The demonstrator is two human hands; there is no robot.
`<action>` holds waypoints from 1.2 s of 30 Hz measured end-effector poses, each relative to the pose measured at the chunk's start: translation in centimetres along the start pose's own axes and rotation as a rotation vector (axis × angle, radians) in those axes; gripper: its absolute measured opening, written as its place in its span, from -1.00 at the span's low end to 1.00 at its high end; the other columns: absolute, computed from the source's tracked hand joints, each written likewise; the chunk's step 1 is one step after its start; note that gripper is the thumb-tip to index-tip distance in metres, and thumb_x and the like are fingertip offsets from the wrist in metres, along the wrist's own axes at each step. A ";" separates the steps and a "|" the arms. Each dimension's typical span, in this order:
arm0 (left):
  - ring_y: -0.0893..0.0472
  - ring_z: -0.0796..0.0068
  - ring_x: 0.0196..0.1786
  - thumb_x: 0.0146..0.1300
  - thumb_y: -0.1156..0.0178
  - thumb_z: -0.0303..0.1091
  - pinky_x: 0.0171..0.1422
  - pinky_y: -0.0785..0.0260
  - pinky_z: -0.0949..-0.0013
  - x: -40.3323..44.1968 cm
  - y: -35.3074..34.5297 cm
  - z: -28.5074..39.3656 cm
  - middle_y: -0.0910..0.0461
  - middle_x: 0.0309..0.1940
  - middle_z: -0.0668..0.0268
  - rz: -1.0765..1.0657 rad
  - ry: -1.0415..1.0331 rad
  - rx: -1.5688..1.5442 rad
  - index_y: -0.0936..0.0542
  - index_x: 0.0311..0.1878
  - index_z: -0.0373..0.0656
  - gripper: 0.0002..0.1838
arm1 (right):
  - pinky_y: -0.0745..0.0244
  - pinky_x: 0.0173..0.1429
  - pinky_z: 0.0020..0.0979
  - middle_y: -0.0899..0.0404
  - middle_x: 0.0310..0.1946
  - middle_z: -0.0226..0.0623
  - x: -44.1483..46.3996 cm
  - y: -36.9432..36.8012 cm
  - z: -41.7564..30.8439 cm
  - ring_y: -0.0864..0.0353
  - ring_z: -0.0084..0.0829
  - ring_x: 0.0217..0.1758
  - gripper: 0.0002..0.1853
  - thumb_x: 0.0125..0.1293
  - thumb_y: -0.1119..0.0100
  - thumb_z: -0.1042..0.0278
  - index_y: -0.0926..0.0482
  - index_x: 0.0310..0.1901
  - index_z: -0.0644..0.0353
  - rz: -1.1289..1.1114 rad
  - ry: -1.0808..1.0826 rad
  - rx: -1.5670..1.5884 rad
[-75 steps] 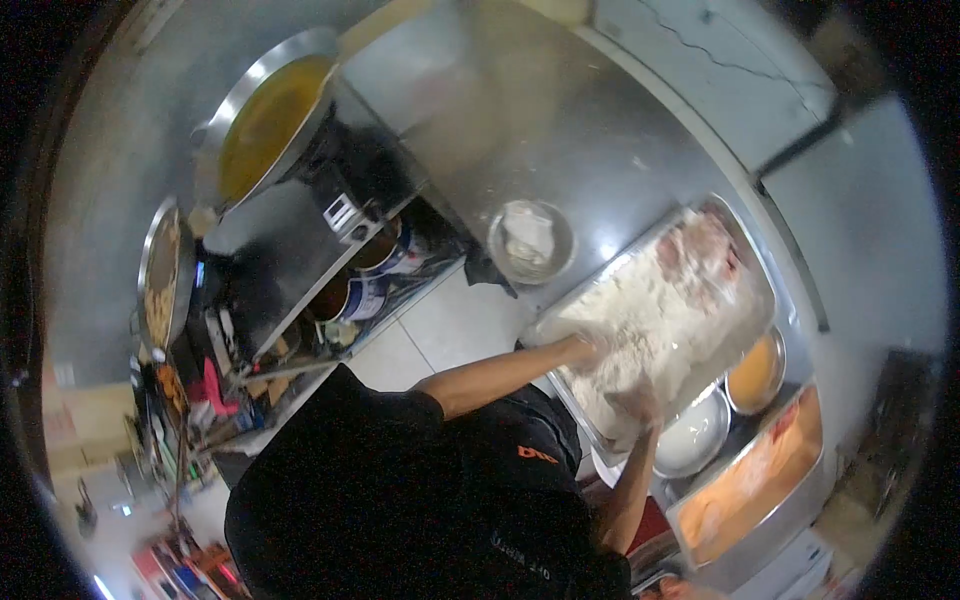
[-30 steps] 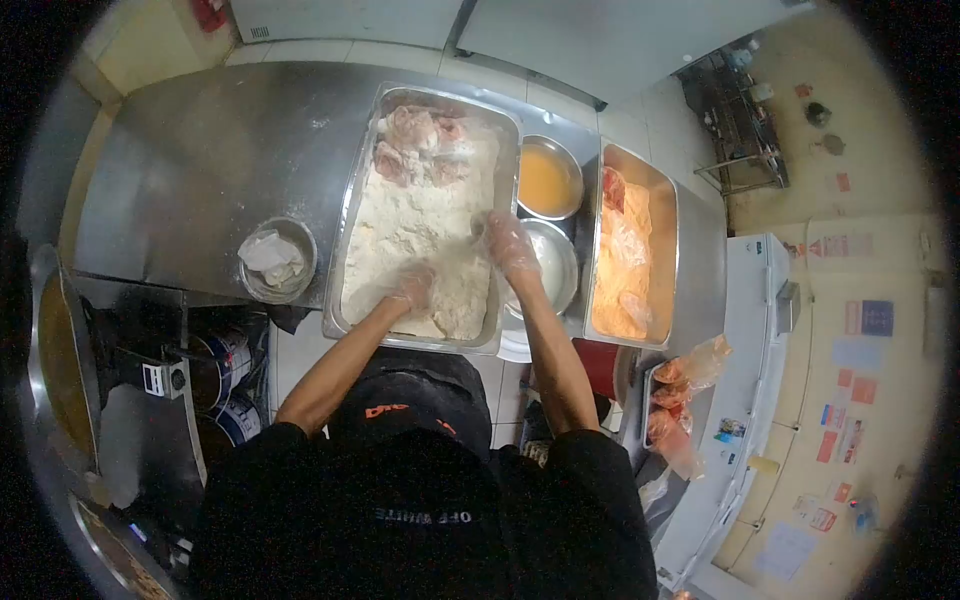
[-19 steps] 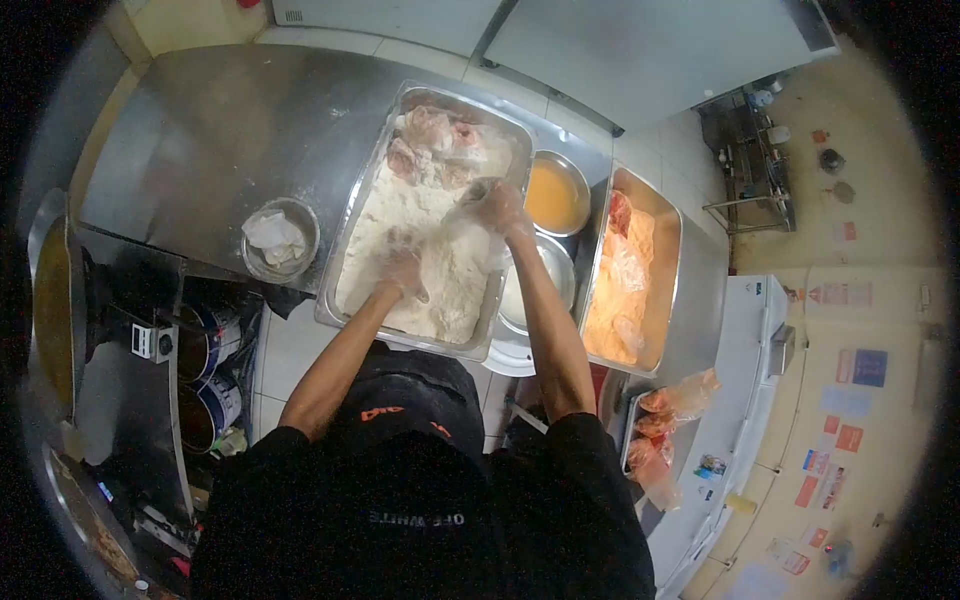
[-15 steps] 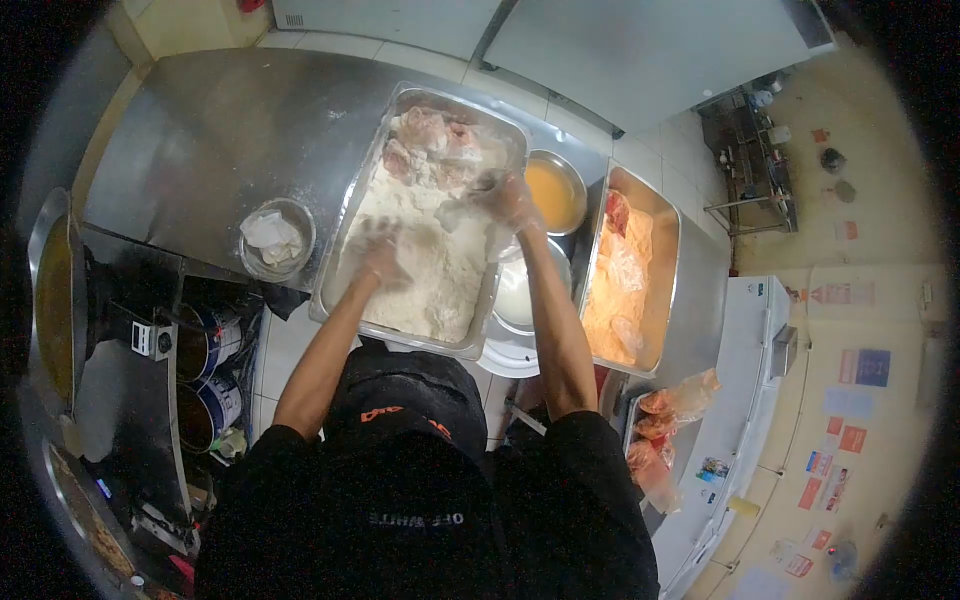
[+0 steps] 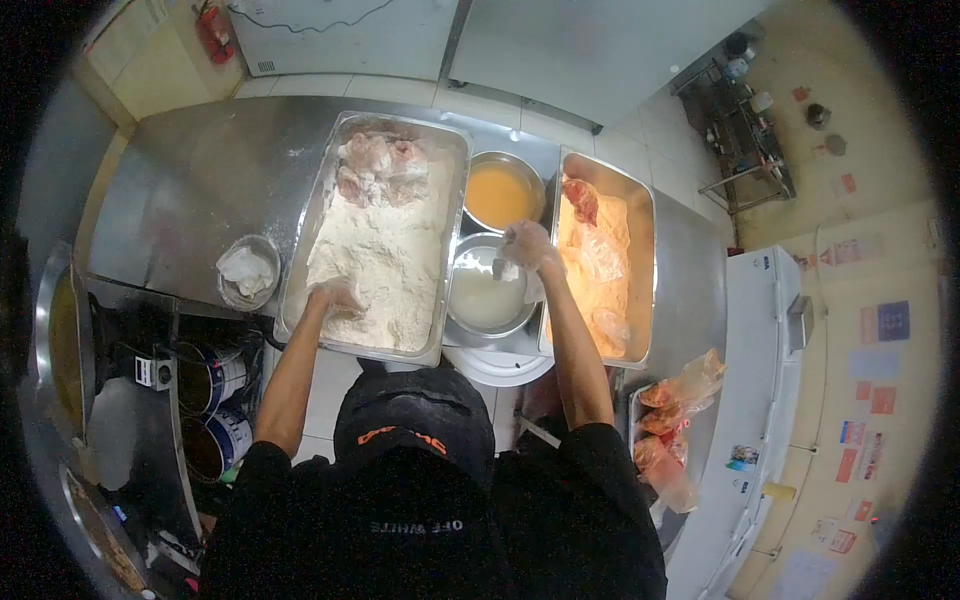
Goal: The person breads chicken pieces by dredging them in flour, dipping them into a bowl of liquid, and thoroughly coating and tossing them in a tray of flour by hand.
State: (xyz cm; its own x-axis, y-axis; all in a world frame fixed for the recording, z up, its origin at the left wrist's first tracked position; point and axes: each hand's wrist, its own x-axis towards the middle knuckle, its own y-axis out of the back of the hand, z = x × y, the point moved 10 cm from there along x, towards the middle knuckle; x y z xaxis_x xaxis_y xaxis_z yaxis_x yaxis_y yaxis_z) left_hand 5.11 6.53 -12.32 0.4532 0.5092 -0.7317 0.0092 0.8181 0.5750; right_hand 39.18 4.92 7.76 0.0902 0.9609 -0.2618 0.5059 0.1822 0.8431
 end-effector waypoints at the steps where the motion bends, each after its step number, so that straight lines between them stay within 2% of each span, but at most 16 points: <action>1: -0.48 0.28 -0.08 -0.45 -0.35 0.09 0.01 -0.31 0.37 0.3 -0.8 -1.1 -0.48 -0.16 0.01 -0.086 0.038 0.012 -0.23 0.14 -0.21 0.01 | -0.41 -0.32 -0.39 -0.53 -0.50 -0.12 0.3 -1.3 1.7 -0.53 -0.29 -0.44 -0.79 -0.21 -0.19 0.28 -0.53 -0.51 0.21 0.018 -0.021 -0.117; 5: -0.42 0.30 0.01 -0.52 -0.40 0.08 0.10 -0.26 0.32 0.6 -3.3 -4.5 -0.41 -0.06 0.01 -0.109 0.204 -0.071 -0.14 0.20 -0.15 0.11 | -0.42 -0.23 -0.29 -0.52 -0.48 -0.06 1.2 -6.5 5.2 -0.53 -0.19 -0.35 -0.80 -0.17 -0.14 0.26 -0.54 -0.50 0.20 0.059 -0.008 -0.090; 7: -0.34 0.26 0.11 -0.54 -0.41 0.10 0.19 -0.18 0.32 -5.8 1.3 -0.4 -0.29 0.07 0.00 0.277 0.350 0.173 0.00 0.24 -0.20 0.22 | -0.40 -0.18 -0.26 -0.53 -0.40 -0.08 0.7 -7.9 5.5 -0.52 -0.19 -0.30 -0.81 -0.09 -0.07 0.29 -0.54 -0.45 0.20 0.045 -0.093 -0.069; 9: -0.29 0.24 0.14 -0.54 -0.41 0.12 0.21 -0.15 0.33 -5.3 0.6 -0.6 -0.22 0.11 0.00 0.242 0.349 0.102 0.06 0.25 -0.23 0.26 | -0.37 -0.17 -0.22 -0.52 -0.37 -0.10 1.8 -10.7 6.1 -0.50 -0.16 -0.28 -0.81 0.01 0.00 0.30 -0.52 -0.38 0.20 0.233 0.160 -0.165; 12: -0.25 0.21 0.18 -0.53 -0.40 0.14 0.24 -0.12 0.35 -5.4 -0.2 0.0 -0.19 0.15 0.02 0.257 0.250 0.016 0.05 0.24 -0.31 0.27 | -0.36 -0.22 -0.22 -0.50 -0.42 -0.13 1.7 -12.9 7.9 -0.48 -0.17 -0.32 -0.82 0.05 0.01 0.29 -0.49 -0.38 0.20 0.214 0.177 -0.196; 17: -0.22 0.22 0.21 -0.51 -0.40 0.12 0.27 -0.05 0.41 -4.5 -1.3 -1.5 -0.13 0.19 0.02 0.250 0.094 -0.284 0.07 0.24 -0.32 0.27 | -0.34 -0.36 -0.26 -0.46 -0.54 -0.13 -2.7 -3.2 1.3 -0.45 -0.20 -0.46 -0.84 -0.02 -0.09 0.31 -0.45 -0.47 0.22 0.228 0.157 -0.160; 20: -0.13 0.25 0.26 -0.51 -0.40 0.12 0.31 0.01 0.35 -4.0 0.0 -1.2 -0.11 0.21 0.06 0.144 0.124 0.032 0.07 0.25 -0.29 0.26 | -0.33 -0.36 -0.32 -0.44 -0.58 -0.17 -3.4 0.1 0.7 -0.40 -0.30 -0.52 -0.85 -0.04 -0.14 0.37 -0.47 -0.46 0.24 0.210 0.100 0.122; 23: -0.01 0.19 0.30 -0.52 -0.39 0.12 0.34 0.11 0.21 -5.0 4.4 1.5 0.01 0.26 0.09 0.318 0.161 0.219 0.07 0.28 -0.16 0.25 | -0.34 -0.38 -0.42 -0.44 -0.62 -0.19 -2.8 2.9 -2.2 -0.44 -0.40 -0.52 -0.85 -0.11 -0.12 0.37 -0.48 -0.51 0.27 0.222 0.118 0.093; 25: 0.09 0.10 0.32 -0.51 -0.36 0.15 0.35 0.26 0.08 -6.3 8.2 3.5 0.13 0.29 0.10 0.615 0.057 0.215 0.07 0.29 0.00 0.23 | -0.35 -0.37 -0.41 -0.45 -0.60 -0.21 -2.0 4.6 -5.7 -0.45 -0.40 -0.51 -0.85 -0.09 -0.13 0.36 -0.47 -0.49 0.27 0.189 0.111 0.149; 27: 0.13 0.03 0.32 -0.47 -0.30 0.22 0.35 0.31 0.05 0.7 4.4 2.1 0.19 0.31 0.13 0.592 -0.246 -0.045 0.05 0.29 0.07 0.18 | -0.37 -0.39 -0.49 -0.51 -0.56 -0.32 -0.8 6.6 -8.3 -0.47 -0.57 -0.49 -0.89 -0.03 -0.14 0.41 -0.49 -0.46 0.24 0.246 0.061 0.119; 28: 0.12 0.03 0.32 -0.39 -0.26 0.22 0.34 0.29 0.03 0.3 4.2 2.6 0.15 0.30 0.12 0.495 -0.195 0.067 0.06 0.29 0.05 0.13 | -0.38 -0.37 -0.46 -0.52 -0.56 -0.27 -0.5 7.2 -12.2 -0.49 -0.51 -0.50 -0.85 0.03 -0.10 0.34 -0.50 -0.42 0.23 0.204 0.161 0.402; 29: 0.11 0.03 0.32 -0.32 -0.22 0.21 0.33 0.27 0.02 -0.4 3.5 3.7 0.12 0.29 0.10 0.394 -0.144 0.180 0.07 0.29 0.03 0.09 | -0.38 -0.37 -0.46 -0.52 -0.56 -0.27 1.0 7.1 -12.9 -0.49 -0.51 -0.50 -0.85 0.03 -0.10 0.34 -0.50 -0.42 0.23 0.210 0.170 0.405; 31: 0.08 0.05 0.32 -0.27 -0.18 0.22 0.33 0.24 0.05 -0.4 2.7 4.7 0.08 0.28 0.09 0.396 -0.192 0.207 0.04 0.28 0.00 0.04 | -0.40 -0.35 -0.41 -0.53 -0.55 -0.21 4.2 9.1 -13.4 -0.52 -0.42 -0.49 -0.79 0.09 -0.05 0.24 -0.50 -0.40 0.23 0.491 0.103 -0.040; 33: 0.06 0.06 0.31 -0.23 -0.14 0.23 0.33 0.22 0.07 -0.9 1.2 5.4 0.05 0.27 0.08 0.377 -0.244 0.237 0.00 0.27 -0.02 0.00 | -0.40 -0.34 -0.37 -0.54 -0.53 -0.18 7.3 7.4 -14.3 -0.55 -0.32 -0.45 -0.73 0.12 0.01 0.16 -0.51 -0.40 0.22 0.451 0.001 0.043; 35: 0.03 0.11 0.31 -0.17 -0.11 0.19 0.33 0.22 0.10 -1.6 0.2 6.0 0.00 0.25 0.06 0.322 -0.332 0.198 -0.05 0.25 -0.08 -0.07 | -0.37 -0.36 -0.21 -0.47 -0.49 0.01 8.1 6.4 -18.0 -0.49 -0.06 -0.39 -0.82 0.12 0.11 0.33 -0.45 -0.38 0.24 0.727 0.266 -0.049; 36: 0.03 0.11 0.31 -0.17 -0.11 0.19 0.33 0.22 0.10 -1.6 0.6 5.6 0.00 0.25 0.06 0.315 -0.335 0.214 -0.05 0.25 -0.08 -0.07 | -0.37 -0.36 -0.21 -0.47 -0.49 0.01 9.2 4.0 -17.0 -0.49 -0.06 -0.39 -0.82 0.12 0.11 0.33 -0.45 -0.38 0.24 0.737 0.253 -0.041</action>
State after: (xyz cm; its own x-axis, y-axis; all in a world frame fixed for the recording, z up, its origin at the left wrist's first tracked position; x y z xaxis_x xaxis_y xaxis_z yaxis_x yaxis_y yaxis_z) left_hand 9.37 4.72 -8.71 0.7241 0.5800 -0.3732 -0.0071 0.5473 0.8369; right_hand 27.48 17.99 16.74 0.1896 0.8544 0.4837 0.3592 -0.5189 0.7757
